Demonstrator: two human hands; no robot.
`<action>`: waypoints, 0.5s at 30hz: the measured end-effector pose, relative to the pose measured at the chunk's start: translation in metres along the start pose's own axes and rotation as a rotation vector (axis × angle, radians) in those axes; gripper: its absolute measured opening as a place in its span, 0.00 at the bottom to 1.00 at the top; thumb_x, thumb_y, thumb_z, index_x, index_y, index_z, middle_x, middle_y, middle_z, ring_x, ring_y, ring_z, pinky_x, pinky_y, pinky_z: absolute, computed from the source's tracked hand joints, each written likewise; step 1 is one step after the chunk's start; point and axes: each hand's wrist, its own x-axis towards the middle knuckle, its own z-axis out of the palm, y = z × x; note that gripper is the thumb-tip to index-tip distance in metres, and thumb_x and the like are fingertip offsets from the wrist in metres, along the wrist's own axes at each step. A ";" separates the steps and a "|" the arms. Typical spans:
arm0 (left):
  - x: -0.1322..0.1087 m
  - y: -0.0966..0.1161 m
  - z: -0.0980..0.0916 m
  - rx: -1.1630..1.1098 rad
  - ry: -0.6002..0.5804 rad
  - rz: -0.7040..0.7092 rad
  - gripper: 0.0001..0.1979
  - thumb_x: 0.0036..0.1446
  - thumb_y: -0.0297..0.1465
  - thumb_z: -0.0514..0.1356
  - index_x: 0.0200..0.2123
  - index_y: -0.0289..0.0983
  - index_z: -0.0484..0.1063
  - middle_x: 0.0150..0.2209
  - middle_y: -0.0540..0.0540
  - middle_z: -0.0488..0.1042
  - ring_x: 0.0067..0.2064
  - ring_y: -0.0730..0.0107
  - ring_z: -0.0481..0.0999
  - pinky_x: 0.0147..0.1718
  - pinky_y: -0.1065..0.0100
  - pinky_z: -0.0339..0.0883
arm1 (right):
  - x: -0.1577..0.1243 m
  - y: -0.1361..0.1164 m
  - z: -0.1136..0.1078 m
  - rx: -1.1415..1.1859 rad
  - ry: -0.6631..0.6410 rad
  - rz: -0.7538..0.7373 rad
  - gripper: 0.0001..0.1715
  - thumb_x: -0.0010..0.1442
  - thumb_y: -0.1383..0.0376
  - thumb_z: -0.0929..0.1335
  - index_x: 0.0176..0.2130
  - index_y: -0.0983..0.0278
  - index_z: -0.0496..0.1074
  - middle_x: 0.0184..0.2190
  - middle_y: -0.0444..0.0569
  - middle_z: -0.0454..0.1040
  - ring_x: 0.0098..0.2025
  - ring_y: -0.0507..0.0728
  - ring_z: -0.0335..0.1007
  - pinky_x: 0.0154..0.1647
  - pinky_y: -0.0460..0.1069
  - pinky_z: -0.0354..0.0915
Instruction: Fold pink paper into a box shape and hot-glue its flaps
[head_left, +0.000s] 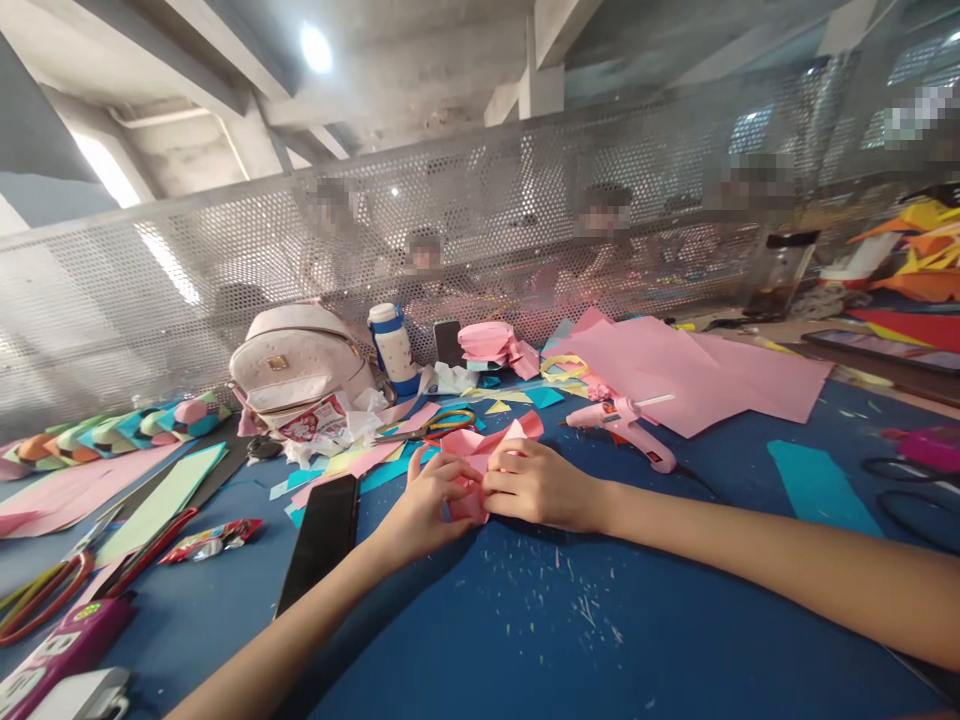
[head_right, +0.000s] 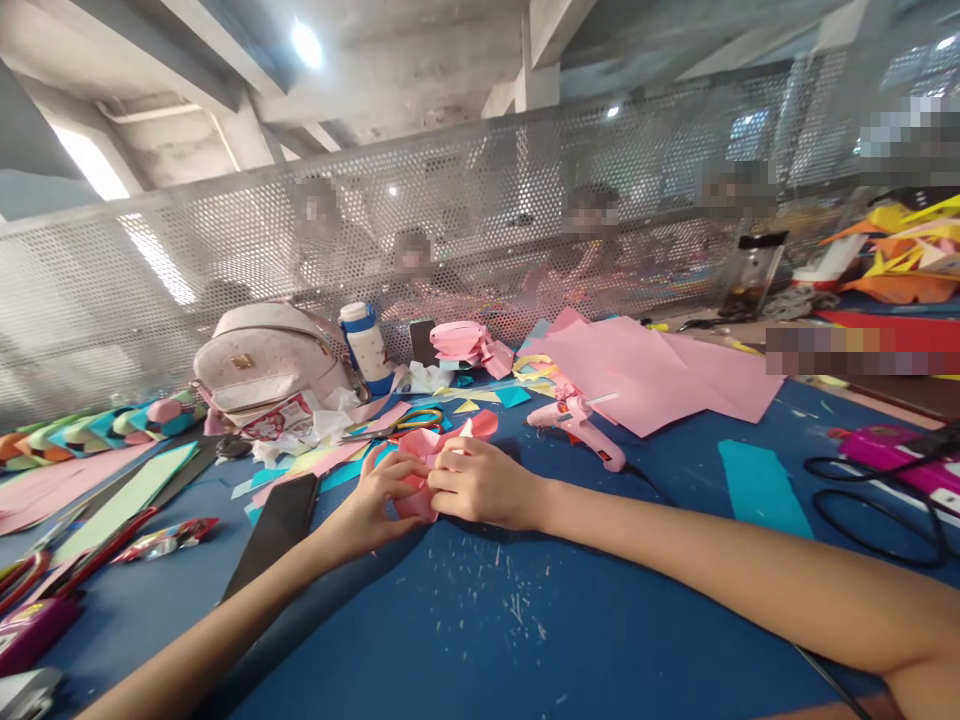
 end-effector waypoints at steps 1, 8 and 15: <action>0.000 0.000 0.000 0.000 -0.001 -0.002 0.04 0.50 0.32 0.67 0.30 0.42 0.75 0.47 0.52 0.76 0.53 0.59 0.68 0.62 0.44 0.33 | 0.002 0.000 0.000 -0.012 -0.003 -0.003 0.12 0.66 0.72 0.63 0.35 0.61 0.73 0.34 0.42 0.76 0.42 0.53 0.65 0.51 0.52 0.58; 0.002 0.002 -0.002 -0.014 -0.006 -0.012 0.03 0.51 0.33 0.66 0.28 0.42 0.75 0.44 0.50 0.76 0.51 0.59 0.69 0.63 0.43 0.34 | 0.013 0.002 0.001 -0.068 0.010 -0.056 0.11 0.65 0.73 0.63 0.34 0.62 0.73 0.34 0.42 0.76 0.44 0.53 0.66 0.58 0.53 0.54; 0.003 0.004 -0.003 -0.031 -0.020 -0.028 0.02 0.49 0.31 0.67 0.29 0.44 0.77 0.44 0.50 0.76 0.52 0.57 0.68 0.62 0.41 0.34 | 0.018 0.002 0.000 -0.111 0.033 -0.063 0.11 0.65 0.72 0.63 0.33 0.62 0.72 0.32 0.41 0.76 0.41 0.53 0.67 0.58 0.52 0.54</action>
